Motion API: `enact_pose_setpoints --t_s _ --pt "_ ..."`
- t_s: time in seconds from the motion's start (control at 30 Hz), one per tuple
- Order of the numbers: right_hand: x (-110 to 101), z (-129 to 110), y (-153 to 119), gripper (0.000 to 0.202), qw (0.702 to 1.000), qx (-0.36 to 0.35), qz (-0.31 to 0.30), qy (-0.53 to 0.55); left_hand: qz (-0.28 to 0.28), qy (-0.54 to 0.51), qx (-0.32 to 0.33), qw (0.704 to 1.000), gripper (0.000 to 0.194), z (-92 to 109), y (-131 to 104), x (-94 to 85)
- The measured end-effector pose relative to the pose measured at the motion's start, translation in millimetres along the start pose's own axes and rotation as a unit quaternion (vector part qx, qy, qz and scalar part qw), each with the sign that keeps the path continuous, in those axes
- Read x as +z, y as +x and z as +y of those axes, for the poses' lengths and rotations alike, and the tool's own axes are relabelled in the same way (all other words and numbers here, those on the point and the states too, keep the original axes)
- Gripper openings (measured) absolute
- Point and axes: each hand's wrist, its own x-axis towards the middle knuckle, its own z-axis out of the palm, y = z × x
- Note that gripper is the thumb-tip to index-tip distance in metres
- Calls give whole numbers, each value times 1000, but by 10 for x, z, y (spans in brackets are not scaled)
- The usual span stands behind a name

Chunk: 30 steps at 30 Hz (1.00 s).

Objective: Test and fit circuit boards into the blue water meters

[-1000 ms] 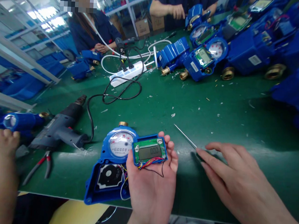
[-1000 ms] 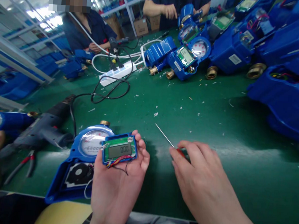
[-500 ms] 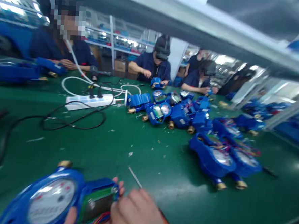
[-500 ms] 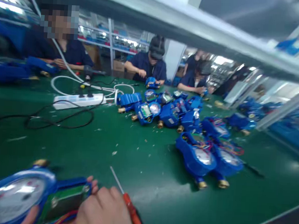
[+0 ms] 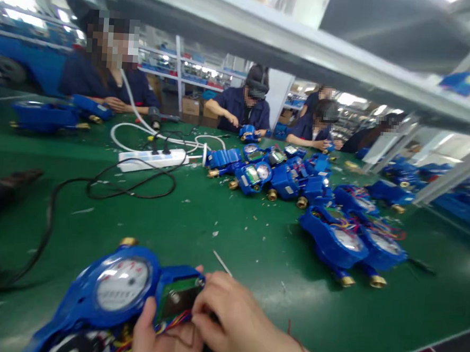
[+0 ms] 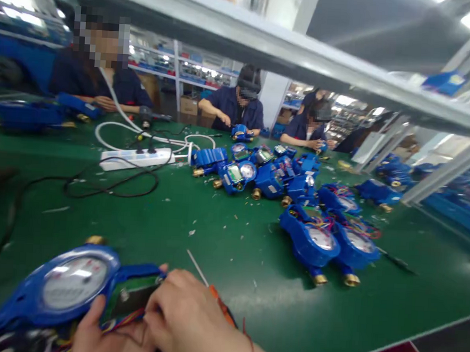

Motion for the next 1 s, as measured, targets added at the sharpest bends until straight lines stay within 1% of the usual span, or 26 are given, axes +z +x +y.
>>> enact_pose_setpoints --t_s 0.03,0.07,0.13,0.2,0.23,0.27,0.3,0.33,0.4,0.43,0.5,0.57,0.73,0.87,1.0 --pt "-93 -70 5 12 997 28 -1 71 -20 -20 -28 999 43 -10 -68 51" --pt "-181 -116 19 14 991 44 26 121 -30 -37 -23 999 44 -24 -123 115" --pt "-327 -121 60 15 981 52 106 155 -30 -51 6 998 46 -56 -195 244" --pt "-412 -25 98 20 975 74 176 111 -9 -57 8 998 51 -79 -236 334" --pt "-430 49 108 23 974 86 199 62 -3 -62 6 998 53 -83 -251 360" --pt "-435 130 109 20 974 96 206 3 -1 -69 0 998 55 -83 -265 376" --pt "-430 211 99 14 972 105 203 -54 -1 -76 -8 997 56 -80 -276 386" --pt "-419 286 76 17 970 111 190 -103 -4 -83 -15 996 57 -73 -285 392" --pt "-391 397 -4 34 970 117 148 -155 -5 -93 -32 995 57 -56 -295 403" --pt "-378 430 -59 35 972 117 125 -160 -3 -94 -38 995 57 -48 -297 411" --pt "-361 458 -183 28 979 112 86 -149 1 -98 -46 994 57 -34 -299 428" --pt "-351 455 -304 21 984 103 64 -128 9 -104 -53 993 57 -25 -303 443" --pt "-333 427 -478 14 990 94 62 -84 20 -115 -61 991 58 -20 -311 459" --pt "-333 408 -502 13 993 79 60 -60 27 -111 -58 992 56 -18 -312 463" --pt "-331 413 -513 14 994 82 56 -44 29 -109 -53 992 56 -14 -326 463"
